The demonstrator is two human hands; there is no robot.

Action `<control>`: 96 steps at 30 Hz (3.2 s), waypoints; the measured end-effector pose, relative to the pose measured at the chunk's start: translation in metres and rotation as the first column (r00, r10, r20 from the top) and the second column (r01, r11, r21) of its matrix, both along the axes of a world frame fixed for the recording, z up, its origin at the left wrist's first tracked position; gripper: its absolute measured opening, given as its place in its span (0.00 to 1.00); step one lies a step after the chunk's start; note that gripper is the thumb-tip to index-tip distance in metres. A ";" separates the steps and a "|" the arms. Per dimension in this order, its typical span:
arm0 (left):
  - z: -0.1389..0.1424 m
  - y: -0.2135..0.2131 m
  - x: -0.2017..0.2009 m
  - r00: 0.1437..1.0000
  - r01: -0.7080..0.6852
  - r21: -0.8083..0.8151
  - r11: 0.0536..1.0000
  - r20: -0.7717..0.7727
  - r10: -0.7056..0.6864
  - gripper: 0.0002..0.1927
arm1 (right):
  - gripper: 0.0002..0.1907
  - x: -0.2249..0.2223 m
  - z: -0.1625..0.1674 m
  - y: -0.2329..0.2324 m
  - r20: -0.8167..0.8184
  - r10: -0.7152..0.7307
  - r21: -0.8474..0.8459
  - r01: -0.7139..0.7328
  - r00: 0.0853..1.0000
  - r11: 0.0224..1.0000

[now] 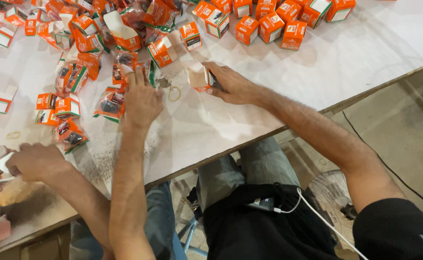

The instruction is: The person picks up small plastic-wrapped items and orange cardboard boxes from a pile on the table, opens a box, places an item inside, and folds the box closed, setting finished boxes aside and repeating the packing cycle with both hands.

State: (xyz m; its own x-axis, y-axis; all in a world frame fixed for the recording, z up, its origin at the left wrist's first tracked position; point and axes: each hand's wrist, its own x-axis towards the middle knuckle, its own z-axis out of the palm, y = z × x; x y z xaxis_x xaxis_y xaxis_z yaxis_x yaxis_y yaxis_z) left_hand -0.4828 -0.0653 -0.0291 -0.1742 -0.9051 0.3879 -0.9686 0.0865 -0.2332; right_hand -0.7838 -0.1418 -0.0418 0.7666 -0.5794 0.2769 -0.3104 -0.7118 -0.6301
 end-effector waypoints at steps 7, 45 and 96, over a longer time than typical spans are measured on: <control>0.032 -0.033 0.029 0.920 -0.126 0.221 0.967 -0.339 0.197 0.30 | 0.32 -0.005 0.011 0.002 0.191 0.163 -0.166 -0.131 0.968 0.977; -0.021 -0.008 -0.129 0.408 0.027 -0.355 0.935 -0.850 -0.334 0.09 | 0.30 0.003 0.015 0.003 0.165 0.058 -0.116 -0.039 0.985 0.992; -0.018 -0.041 -0.079 -0.193 0.337 0.173 0.926 -0.949 0.247 0.07 | 0.32 0.008 0.004 0.018 0.089 -0.020 -0.339 0.049 0.996 0.940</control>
State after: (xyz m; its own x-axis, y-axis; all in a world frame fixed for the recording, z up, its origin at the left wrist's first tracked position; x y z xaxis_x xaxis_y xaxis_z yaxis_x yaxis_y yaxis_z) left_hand -0.5614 -0.1063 -0.0469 0.0864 -0.9919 -0.0926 0.0015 -0.0928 0.9957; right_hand -0.7763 -0.1234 -0.0381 0.7136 -0.4649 0.5240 -0.2951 -0.8780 -0.3770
